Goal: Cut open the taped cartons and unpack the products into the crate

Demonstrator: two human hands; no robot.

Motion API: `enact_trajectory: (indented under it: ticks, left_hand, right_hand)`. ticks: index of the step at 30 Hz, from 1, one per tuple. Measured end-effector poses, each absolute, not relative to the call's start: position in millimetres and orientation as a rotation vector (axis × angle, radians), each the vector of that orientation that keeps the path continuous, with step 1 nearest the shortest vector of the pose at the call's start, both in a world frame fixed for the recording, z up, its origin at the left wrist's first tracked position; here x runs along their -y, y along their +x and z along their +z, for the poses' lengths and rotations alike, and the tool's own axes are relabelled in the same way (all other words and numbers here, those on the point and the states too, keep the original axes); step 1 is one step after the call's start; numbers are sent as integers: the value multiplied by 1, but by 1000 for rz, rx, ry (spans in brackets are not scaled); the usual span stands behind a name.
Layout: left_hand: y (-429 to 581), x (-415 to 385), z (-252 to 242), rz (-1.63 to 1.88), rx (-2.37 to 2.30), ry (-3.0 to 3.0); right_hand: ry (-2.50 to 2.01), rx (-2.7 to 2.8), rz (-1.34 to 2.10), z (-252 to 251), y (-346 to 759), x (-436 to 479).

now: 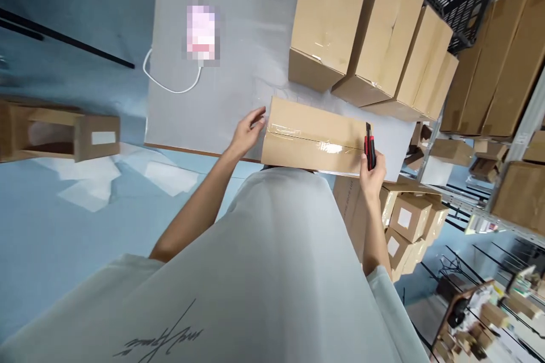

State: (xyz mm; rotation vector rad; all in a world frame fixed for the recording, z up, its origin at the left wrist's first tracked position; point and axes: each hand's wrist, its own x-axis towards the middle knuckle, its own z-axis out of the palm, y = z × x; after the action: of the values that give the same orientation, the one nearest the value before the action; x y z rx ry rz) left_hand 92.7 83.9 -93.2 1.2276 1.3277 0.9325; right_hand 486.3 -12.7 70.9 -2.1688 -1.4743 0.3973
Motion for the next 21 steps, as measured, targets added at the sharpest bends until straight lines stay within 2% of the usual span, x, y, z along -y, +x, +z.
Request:
enact_trajectory:
  ticks: [4,7,11,21]
  left_hand:
    - [69,-71,-33,850,-1166,1478]
    - [65,-66,-10,722,-1113,1653]
    - [64,-65,-14,630,-1098,1611]
    - [57,-69,-28,620,-984,1514]
  right_hand:
    - [-2142,1809,622,107,455,-10]
    - [-1935,2253,726,128,419,-32]
    - [-1703,2707,783,145,374,-56]
    - [-1942,3074,688,161,317,-80]
